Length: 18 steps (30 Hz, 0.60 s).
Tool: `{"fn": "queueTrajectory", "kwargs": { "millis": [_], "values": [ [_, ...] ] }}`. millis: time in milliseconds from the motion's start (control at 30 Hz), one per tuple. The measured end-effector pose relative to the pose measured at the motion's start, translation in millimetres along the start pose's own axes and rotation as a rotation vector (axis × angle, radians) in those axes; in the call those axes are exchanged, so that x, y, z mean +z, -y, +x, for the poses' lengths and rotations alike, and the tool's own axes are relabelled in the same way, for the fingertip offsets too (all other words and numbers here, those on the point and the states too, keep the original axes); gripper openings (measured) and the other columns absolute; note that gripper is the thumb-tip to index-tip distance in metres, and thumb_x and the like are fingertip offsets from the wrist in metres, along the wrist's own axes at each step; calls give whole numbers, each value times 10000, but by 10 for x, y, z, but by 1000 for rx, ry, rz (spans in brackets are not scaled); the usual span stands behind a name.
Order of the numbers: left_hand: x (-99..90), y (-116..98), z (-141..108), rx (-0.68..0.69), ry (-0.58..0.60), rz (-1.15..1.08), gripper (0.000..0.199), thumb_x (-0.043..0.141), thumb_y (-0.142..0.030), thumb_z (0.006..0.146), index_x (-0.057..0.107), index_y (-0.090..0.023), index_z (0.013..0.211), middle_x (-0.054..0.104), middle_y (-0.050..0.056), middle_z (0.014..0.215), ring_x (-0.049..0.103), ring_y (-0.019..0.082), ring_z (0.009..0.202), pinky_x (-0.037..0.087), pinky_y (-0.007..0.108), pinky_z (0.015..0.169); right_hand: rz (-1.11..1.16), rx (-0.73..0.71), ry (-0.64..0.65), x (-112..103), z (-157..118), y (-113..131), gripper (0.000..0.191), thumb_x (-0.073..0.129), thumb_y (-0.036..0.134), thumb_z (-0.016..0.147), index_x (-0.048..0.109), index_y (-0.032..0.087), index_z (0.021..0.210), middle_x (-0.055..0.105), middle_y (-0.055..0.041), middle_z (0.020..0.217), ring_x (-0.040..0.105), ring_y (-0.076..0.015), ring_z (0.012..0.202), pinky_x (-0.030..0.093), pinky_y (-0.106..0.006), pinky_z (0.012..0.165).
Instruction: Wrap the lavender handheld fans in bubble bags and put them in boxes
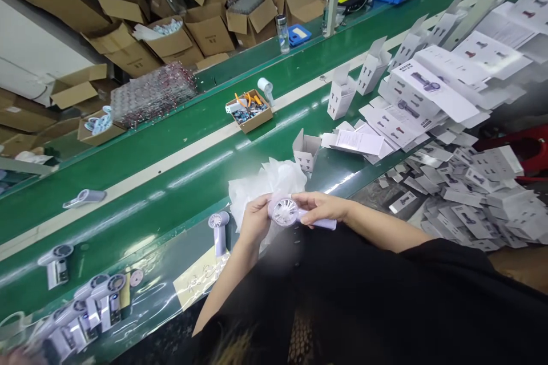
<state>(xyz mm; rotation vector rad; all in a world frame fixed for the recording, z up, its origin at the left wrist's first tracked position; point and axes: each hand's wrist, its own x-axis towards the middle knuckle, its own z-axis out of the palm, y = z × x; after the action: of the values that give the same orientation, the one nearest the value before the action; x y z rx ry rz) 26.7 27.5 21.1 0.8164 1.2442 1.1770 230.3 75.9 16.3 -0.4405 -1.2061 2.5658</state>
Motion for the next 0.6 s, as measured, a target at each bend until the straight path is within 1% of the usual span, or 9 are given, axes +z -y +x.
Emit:
{"fn": "queueTrajectory", "kwargs": {
  "millis": [33, 100, 167, 200, 267, 333, 400, 500, 600],
  "values": [
    [-34, 13, -5, -13, -69, -87, 196, 722, -283, 646, 722, -163, 802, 685, 26, 722, 592, 135, 662, 461, 265, 666, -31, 23, -44, -30, -19, -25, 665, 743, 249, 709, 464, 192, 1310, 550, -77, 1133, 564, -115, 809, 511, -195, 590],
    [-96, 33, -9, 25, -220, -230, 186, 734, -295, 627, 696, -160, 750, 661, 7, 687, 569, 110, 629, 449, 246, 649, -89, 52, -206, -103, -87, -73, 669, 745, 242, 706, 463, 190, 1310, 563, -61, 1097, 560, -110, 803, 501, -189, 594],
    [-131, 43, -12, 119, -342, -240, 179, 728, -314, 644, 664, -159, 705, 632, -10, 659, 556, 98, 632, 441, 233, 660, -103, 58, -392, -160, -175, -106, 666, 739, 255, 707, 454, 199, 1306, 573, -45, 1045, 560, -111, 782, 493, -192, 581],
    [-132, 45, -13, 158, -376, -174, 180, 715, -325, 670, 652, -157, 690, 617, -16, 644, 549, 96, 633, 437, 229, 662, -80, 44, -451, -172, -217, -112, 657, 736, 261, 707, 453, 204, 1297, 578, -42, 1025, 562, -114, 776, 491, -197, 576],
    [-101, 49, -9, 187, -385, 36, 185, 687, -333, 716, 645, -154, 696, 601, -18, 637, 539, 99, 634, 426, 226, 652, 18, 2, -448, -152, -281, -102, 668, 746, 272, 691, 434, 221, 1279, 585, -50, 1026, 583, -137, 800, 497, -220, 588],
    [-39, 56, 8, 163, -354, 178, 177, 680, -326, 727, 651, -153, 751, 617, -11, 680, 554, 110, 663, 430, 232, 663, 118, -44, -355, -77, -310, -73, 726, 777, 285, 663, 378, 249, 1268, 588, -62, 1051, 612, -160, 828, 506, -246, 618],
    [27, 62, 34, 124, -308, 169, 197, 681, -305, 716, 653, -153, 837, 647, 6, 763, 582, 124, 722, 445, 245, 704, 141, -51, -295, 22, -311, -39, 726, 769, 337, 696, 313, 275, 1258, 596, -59, 1041, 634, -157, 794, 510, -256, 623],
    [73, 60, 66, 42, -224, 37, 268, 666, -248, 685, 633, -144, 929, 669, 35, 851, 611, 138, 781, 462, 269, 758, 89, 14, -309, 128, -314, 0, 570, 640, 422, 827, 277, 294, 1249, 609, -32, 949, 638, -136, 703, 521, -258, 579],
    [58, 41, 66, 35, -240, 31, 363, 658, -209, 657, 587, -152, 1008, 667, 42, 869, 625, 144, 797, 474, 279, 767, 103, 5, -337, 146, -363, 45, 573, 655, 366, 822, 275, 318, 1249, 599, -12, 945, 649, -158, 750, 556, -311, 608]
  ]
}}
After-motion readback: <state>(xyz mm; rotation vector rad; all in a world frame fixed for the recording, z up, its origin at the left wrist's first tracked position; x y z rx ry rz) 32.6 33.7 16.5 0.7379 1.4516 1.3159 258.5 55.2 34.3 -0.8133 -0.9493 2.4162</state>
